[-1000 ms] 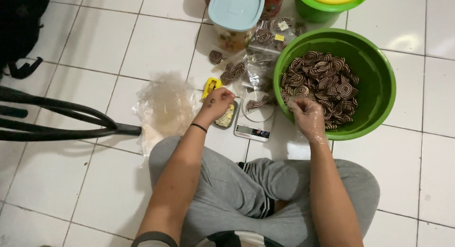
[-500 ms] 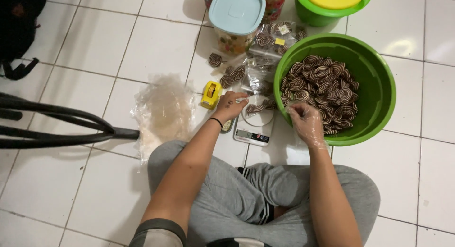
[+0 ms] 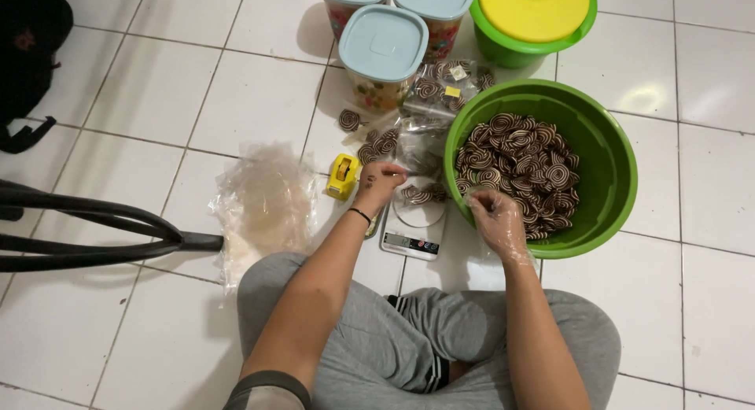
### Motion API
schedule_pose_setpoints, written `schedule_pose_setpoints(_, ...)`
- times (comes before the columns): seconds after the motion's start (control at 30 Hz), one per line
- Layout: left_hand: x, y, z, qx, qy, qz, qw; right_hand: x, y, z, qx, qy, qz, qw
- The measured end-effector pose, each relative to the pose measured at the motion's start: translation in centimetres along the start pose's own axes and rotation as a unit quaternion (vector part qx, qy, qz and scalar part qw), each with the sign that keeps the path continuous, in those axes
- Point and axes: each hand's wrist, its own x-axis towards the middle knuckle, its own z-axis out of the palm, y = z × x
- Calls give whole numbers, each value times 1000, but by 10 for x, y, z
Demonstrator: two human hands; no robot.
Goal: Manually packaging spiral-patterned cookies into small plastic bags and weighing them on a digital scale.
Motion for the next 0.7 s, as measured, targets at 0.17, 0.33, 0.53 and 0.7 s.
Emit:
schedule_pose_setpoints(0.17,-23,52,-9,-36,-17,70,997,-1,3,-1,-6,0,-12,1000)
schedule_pose_setpoints(0.33,-71,109,-35,-84,-101,173,976,-1,1,-1,41,9,-22,999)
schedule_pose_setpoints(0.53,-122,135,-56,-101,-199,180,958,-2,-41,-5,326,44,55,943)
schedule_pose_setpoints(0.7,-111,117,-46,-201,-259,162,931,1,-24,-13,311,-164,11,936)
